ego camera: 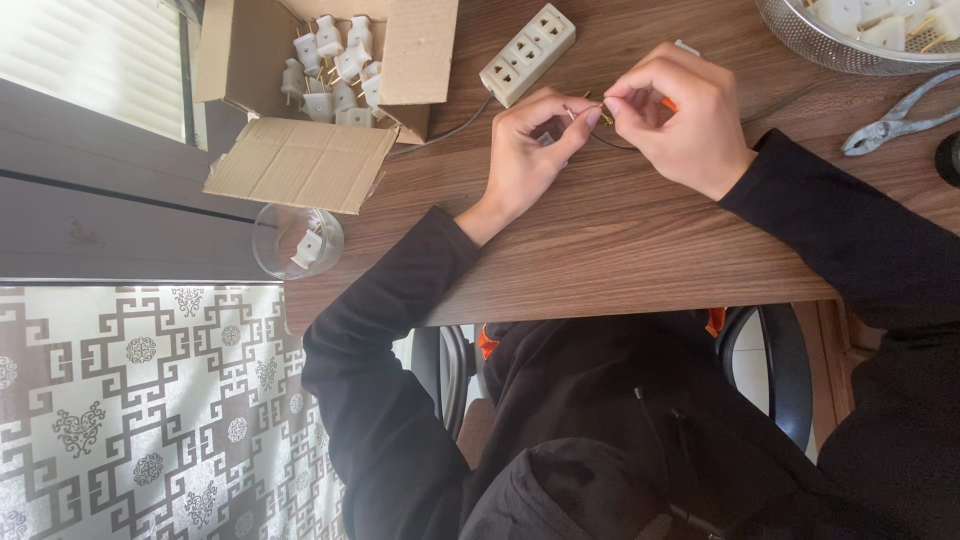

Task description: The person strips insulation from wires using a wire stripper and inserts the exposed copper into terminal pins. They use a screwdriver to tighten screws on the pins, securing the electrical connection.

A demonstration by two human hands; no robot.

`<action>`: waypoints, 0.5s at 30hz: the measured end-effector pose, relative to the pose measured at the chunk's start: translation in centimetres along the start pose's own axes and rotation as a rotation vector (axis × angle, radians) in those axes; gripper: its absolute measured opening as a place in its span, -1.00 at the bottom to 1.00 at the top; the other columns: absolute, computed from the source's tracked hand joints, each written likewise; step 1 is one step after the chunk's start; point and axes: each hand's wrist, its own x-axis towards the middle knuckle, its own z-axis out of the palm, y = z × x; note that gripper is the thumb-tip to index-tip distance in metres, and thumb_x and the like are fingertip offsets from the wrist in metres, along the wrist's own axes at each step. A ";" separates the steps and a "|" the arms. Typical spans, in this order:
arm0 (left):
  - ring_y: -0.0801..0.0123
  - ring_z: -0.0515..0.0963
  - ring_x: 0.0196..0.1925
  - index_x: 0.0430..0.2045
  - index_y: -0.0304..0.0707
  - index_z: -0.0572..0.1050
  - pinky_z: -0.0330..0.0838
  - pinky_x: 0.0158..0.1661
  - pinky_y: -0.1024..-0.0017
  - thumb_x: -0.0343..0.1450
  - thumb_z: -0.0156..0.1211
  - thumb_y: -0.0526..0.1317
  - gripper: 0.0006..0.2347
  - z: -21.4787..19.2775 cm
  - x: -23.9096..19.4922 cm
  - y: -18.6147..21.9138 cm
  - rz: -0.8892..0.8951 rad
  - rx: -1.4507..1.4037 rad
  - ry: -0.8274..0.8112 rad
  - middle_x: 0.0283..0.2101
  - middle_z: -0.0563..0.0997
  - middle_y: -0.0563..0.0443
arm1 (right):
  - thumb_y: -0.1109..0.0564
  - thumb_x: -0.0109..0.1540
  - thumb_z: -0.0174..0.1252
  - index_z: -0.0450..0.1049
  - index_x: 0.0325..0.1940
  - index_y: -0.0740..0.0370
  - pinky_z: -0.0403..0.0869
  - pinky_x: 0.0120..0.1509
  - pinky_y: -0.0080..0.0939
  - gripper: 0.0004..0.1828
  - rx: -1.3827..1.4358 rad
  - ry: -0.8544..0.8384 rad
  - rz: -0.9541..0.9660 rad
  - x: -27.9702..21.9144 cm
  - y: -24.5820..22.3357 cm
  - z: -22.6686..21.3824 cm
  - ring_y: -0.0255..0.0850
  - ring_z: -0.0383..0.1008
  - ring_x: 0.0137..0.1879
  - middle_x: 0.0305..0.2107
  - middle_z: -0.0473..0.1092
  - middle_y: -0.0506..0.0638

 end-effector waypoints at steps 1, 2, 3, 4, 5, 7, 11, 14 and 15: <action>0.58 0.61 -0.28 -0.14 -0.08 0.79 0.60 -0.15 0.53 0.62 0.49 -0.23 -0.98 0.0 0.0 0.0 0.000 0.000 0.000 -0.27 0.75 0.19 | 0.59 0.58 0.48 0.66 0.05 0.48 0.55 -0.11 -0.13 -0.82 0.001 0.000 0.000 -0.2 0.4 0.1 -0.05 0.53 -0.16 -0.15 0.56 0.27; 0.58 0.62 -0.27 -0.13 -0.07 0.80 0.61 -0.13 0.53 0.62 0.49 -0.24 -0.98 0.0 0.0 0.0 0.000 0.013 0.002 -0.26 0.76 0.19 | 0.59 0.58 0.49 0.67 0.08 0.52 0.60 -0.08 -0.12 -0.84 -0.071 0.002 -0.088 -0.4 0.8 0.2 -0.02 0.58 -0.14 -0.10 0.56 0.31; 0.59 0.64 -0.26 -0.13 -0.06 0.80 0.62 -0.12 0.53 0.62 0.49 -0.24 -0.97 0.0 -0.1 -0.1 0.001 0.025 0.004 -0.24 0.77 0.19 | 0.59 0.57 0.50 0.68 0.11 0.56 0.66 -0.05 -0.10 -0.86 -0.142 0.004 -0.177 -0.7 1.1 0.4 0.01 0.64 -0.12 -0.06 0.57 0.35; 0.59 0.64 -0.26 -0.13 -0.06 0.80 0.62 -0.12 0.53 0.62 0.49 -0.24 -0.97 0.0 -0.1 -0.1 0.002 0.025 0.004 -0.24 0.77 0.19 | 0.59 0.57 0.50 0.68 0.11 0.56 0.66 -0.05 -0.10 -0.86 -0.143 0.005 -0.177 -0.6 1.0 0.4 0.01 0.64 -0.12 -0.06 0.57 0.35; 0.59 0.63 -0.26 -0.12 -0.05 0.80 0.61 -0.12 0.53 0.62 0.48 -0.22 -0.97 0.0 -0.1 -0.2 -0.016 0.012 0.005 -0.25 0.77 0.19 | 0.58 0.59 0.49 0.69 0.12 0.55 0.63 -0.04 -0.08 -0.87 -0.164 0.018 -0.195 -0.6 0.9 0.4 0.02 0.64 -0.12 -0.05 0.59 0.34; 0.60 0.63 -0.25 -0.12 -0.04 0.81 0.60 -0.13 0.53 0.63 0.48 -0.19 -0.95 0.0 -0.2 -0.2 -0.034 0.000 0.008 -0.25 0.76 0.19 | 0.58 0.60 0.48 0.70 0.13 0.55 0.61 -0.02 -0.07 -0.88 -0.183 0.030 -0.213 -0.5 0.6 0.4 0.02 0.64 -0.12 -0.05 0.60 0.33; 0.63 0.65 -0.20 -0.07 -0.06 0.81 0.58 -0.12 0.55 0.65 0.45 -0.18 -0.93 0.0 -0.1 -0.4 -0.066 -0.043 0.014 -0.18 0.78 0.17 | 0.55 0.63 0.40 0.74 0.16 0.58 0.64 0.04 -0.06 -0.93 -0.005 0.007 -0.081 0.2 -0.4 -0.2 0.03 0.64 -0.08 -0.03 0.66 0.37; 0.62 0.67 -0.16 -0.04 -0.07 0.81 0.57 -0.09 0.55 0.67 0.44 -0.17 -0.91 0.0 0.0 -0.4 -0.061 -0.030 0.011 -0.13 0.79 0.17 | 0.45 0.68 0.31 0.71 0.20 0.54 0.65 -0.02 -0.16 -0.92 0.186 -0.044 0.194 0.5 -0.5 -0.8 0.01 0.70 0.01 0.01 0.65 0.33; 0.60 0.67 -0.16 -0.05 -0.08 0.81 0.57 -0.07 0.53 0.66 0.44 -0.17 -0.91 0.0 0.0 -0.3 -0.060 -0.010 0.013 -0.14 0.78 0.17 | 0.38 0.71 0.26 0.66 0.25 0.50 0.66 -0.11 -0.25 -0.90 0.308 -0.082 0.375 0.6 -0.4 -1.0 -0.02 0.73 0.00 0.07 0.62 0.31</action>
